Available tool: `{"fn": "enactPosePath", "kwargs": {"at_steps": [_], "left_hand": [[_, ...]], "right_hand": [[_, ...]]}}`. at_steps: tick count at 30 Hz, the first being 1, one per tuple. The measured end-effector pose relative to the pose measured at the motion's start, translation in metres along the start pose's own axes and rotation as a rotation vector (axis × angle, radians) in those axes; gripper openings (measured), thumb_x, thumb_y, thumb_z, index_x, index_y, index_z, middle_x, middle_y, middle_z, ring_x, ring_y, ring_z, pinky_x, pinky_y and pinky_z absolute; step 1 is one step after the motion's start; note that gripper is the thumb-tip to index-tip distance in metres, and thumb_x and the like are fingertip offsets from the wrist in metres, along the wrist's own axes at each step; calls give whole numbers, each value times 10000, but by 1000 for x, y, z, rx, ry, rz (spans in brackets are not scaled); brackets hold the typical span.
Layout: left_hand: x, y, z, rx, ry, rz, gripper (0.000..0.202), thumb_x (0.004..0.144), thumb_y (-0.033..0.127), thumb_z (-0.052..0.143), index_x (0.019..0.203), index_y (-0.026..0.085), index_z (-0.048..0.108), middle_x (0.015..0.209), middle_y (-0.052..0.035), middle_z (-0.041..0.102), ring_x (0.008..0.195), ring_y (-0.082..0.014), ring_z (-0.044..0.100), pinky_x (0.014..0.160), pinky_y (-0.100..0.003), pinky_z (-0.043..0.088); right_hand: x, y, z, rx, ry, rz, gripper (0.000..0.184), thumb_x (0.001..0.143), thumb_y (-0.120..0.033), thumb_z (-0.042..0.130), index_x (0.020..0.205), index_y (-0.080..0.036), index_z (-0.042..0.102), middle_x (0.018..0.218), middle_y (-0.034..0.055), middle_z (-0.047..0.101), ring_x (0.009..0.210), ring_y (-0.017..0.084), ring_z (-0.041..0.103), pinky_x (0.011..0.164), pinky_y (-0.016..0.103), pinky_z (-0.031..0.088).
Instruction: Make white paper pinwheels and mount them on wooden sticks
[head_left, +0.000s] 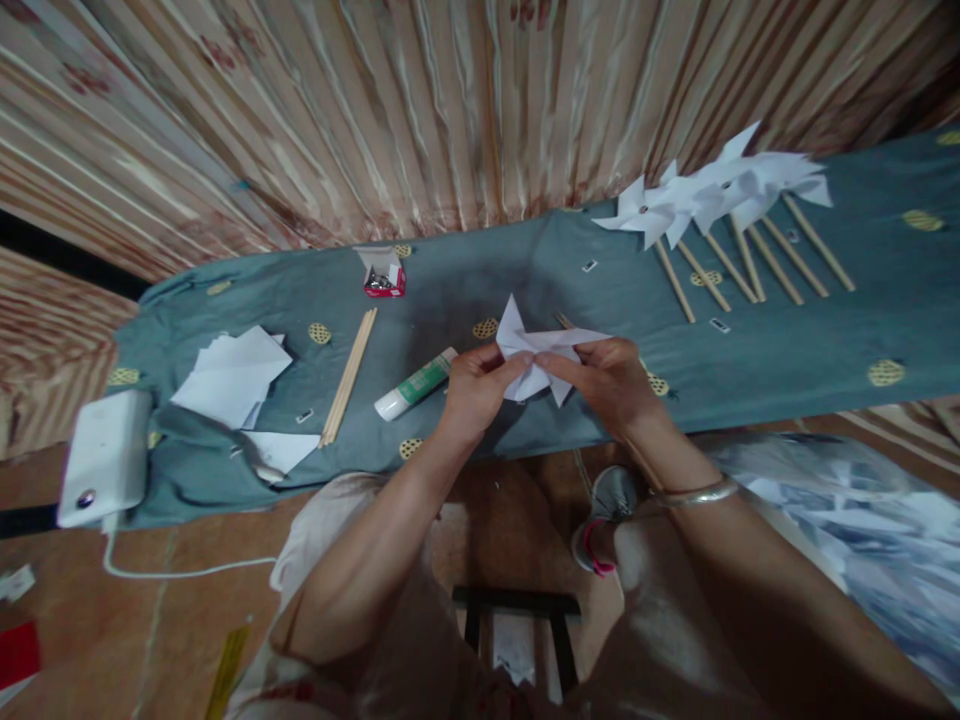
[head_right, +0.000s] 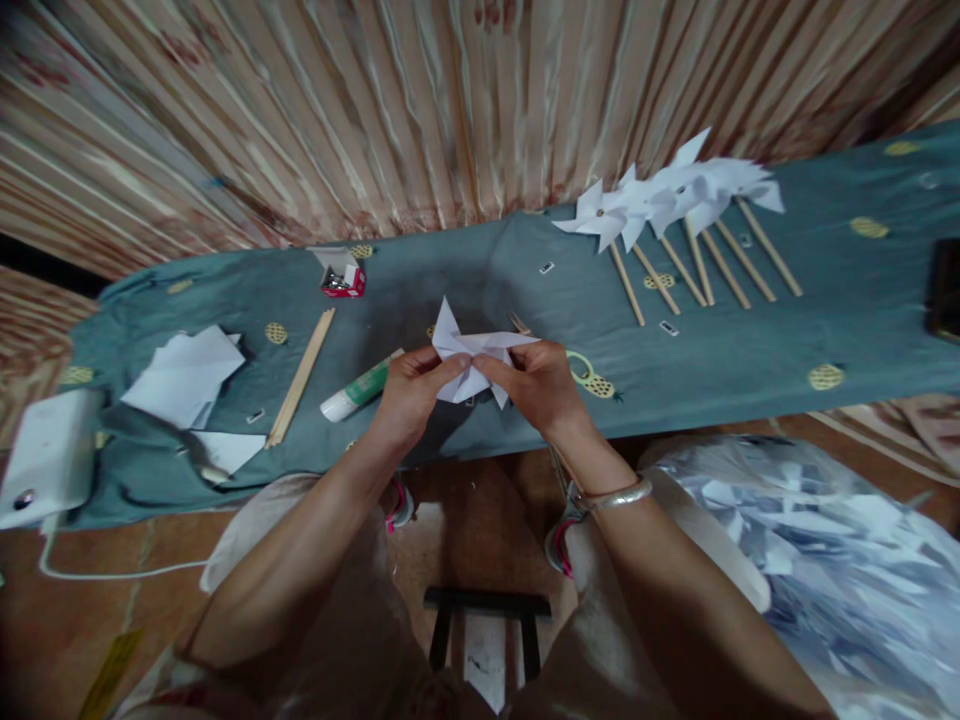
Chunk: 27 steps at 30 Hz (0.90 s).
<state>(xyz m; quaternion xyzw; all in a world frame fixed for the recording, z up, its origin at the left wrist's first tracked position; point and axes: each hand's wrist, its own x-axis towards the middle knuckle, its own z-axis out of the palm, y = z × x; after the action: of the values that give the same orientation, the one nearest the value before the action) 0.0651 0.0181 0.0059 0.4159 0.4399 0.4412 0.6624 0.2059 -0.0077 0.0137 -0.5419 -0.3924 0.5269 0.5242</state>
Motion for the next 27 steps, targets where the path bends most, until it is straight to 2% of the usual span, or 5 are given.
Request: {"fn": "enactPosePath", "kwargs": {"at_steps": [8,13,15,20,27], "left_hand": [[2,1,-1,-94,14,-30,191,611,297,782,733,158,735,670,-6,701,581,-112,571,607,-248,431],[2,4,-2,-195,16,-90,190,610,263,788,754,149,737,670,-17,706,638,-133,617,679,-263,471],[2,7,-1,-235,13,-124,167,622,241,776,754,148,734,675,-19,707,651,-136,623,691,-265,482],[0,13,1,-285,11,-184,70,690,184,718,749,145,716,704,-7,709,665,-126,625,736,-273,493],[-1,14,1,-287,7,-209,36,719,149,692,741,127,711,711,-18,708,642,-113,610,713,-263,474]], "right_hand": [[-2,-8,-4,47,-153,26,363,559,-457,850,820,-227,745,817,17,740,810,196,683,756,296,550],[-2,-10,-10,140,-120,134,470,740,-659,620,792,-199,702,771,62,720,763,193,686,666,286,557],[-2,-9,-11,174,-102,188,446,753,-637,623,758,-195,688,734,64,712,699,181,679,612,274,548],[-4,-10,-7,253,-87,220,323,644,-500,795,675,-197,689,660,14,695,562,122,619,538,226,517],[-5,-8,-5,262,-98,219,295,635,-471,813,681,-203,698,655,-6,690,585,109,618,571,207,526]]}}
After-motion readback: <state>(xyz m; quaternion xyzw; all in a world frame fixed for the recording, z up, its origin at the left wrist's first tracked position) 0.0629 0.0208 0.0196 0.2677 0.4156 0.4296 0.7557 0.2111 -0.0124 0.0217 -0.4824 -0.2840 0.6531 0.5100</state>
